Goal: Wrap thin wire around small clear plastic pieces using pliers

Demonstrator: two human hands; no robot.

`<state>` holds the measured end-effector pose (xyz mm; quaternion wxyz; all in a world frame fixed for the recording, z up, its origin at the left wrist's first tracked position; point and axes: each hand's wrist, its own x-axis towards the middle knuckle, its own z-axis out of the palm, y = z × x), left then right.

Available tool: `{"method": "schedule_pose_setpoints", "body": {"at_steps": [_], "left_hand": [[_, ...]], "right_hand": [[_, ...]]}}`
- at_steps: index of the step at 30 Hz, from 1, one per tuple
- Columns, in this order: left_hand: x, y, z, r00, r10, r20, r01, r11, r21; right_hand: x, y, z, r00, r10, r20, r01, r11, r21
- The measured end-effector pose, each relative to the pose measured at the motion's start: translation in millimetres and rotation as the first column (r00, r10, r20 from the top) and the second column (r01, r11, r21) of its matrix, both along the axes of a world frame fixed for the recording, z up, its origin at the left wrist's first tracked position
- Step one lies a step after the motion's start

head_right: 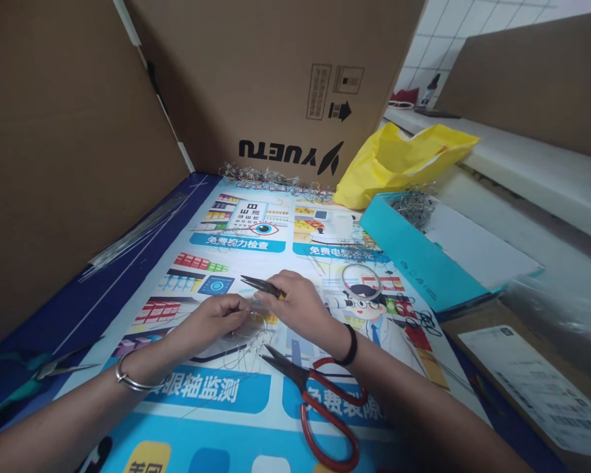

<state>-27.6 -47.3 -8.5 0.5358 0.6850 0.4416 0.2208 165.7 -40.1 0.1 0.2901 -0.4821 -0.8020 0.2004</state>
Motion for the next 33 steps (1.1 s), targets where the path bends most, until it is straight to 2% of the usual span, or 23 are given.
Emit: {"method": "schedule_pose_setpoints", "body": {"at_steps": [4,7,10,14,22,28,33], "left_hand": [[-2,0,-2.8,0.998,0.058,0.04,-0.055,0.996,-0.069],[-3,1,-6.7,0.996,0.086,0.04,-0.081,0.991,-0.106],[-3,1,-7.4,0.996,0.082,0.024,-0.079,0.992,-0.099],[-2,0,-3.9,0.999,0.054,-0.002,-0.054,0.997,-0.05],[-1,-1,-1.9,1.0,0.011,-0.023,-0.011,1.0,0.01],[-1,-1,-0.4,0.999,0.034,-0.013,-0.034,0.999,-0.022],[-1,-2,-1.6,0.997,0.079,-0.005,-0.079,0.996,-0.03]], "right_hand": [[17,-15,0.7,0.969,0.015,0.247,-0.066,0.977,0.201],[26,-26,-1.7,0.881,-0.053,0.47,-0.085,0.96,0.268],[27,-31,-4.8,0.811,-0.126,0.571,-0.069,0.949,0.308],[20,-29,-7.3,0.797,-0.173,0.579,-0.023,0.948,0.316],[13,-28,-14.5,0.84,-0.148,0.522,-0.025,0.95,0.311],[14,-28,-12.0,0.813,-0.11,0.572,-0.11,0.936,0.335],[20,-29,-6.6,0.811,-0.148,0.566,-0.043,0.95,0.31]]}}
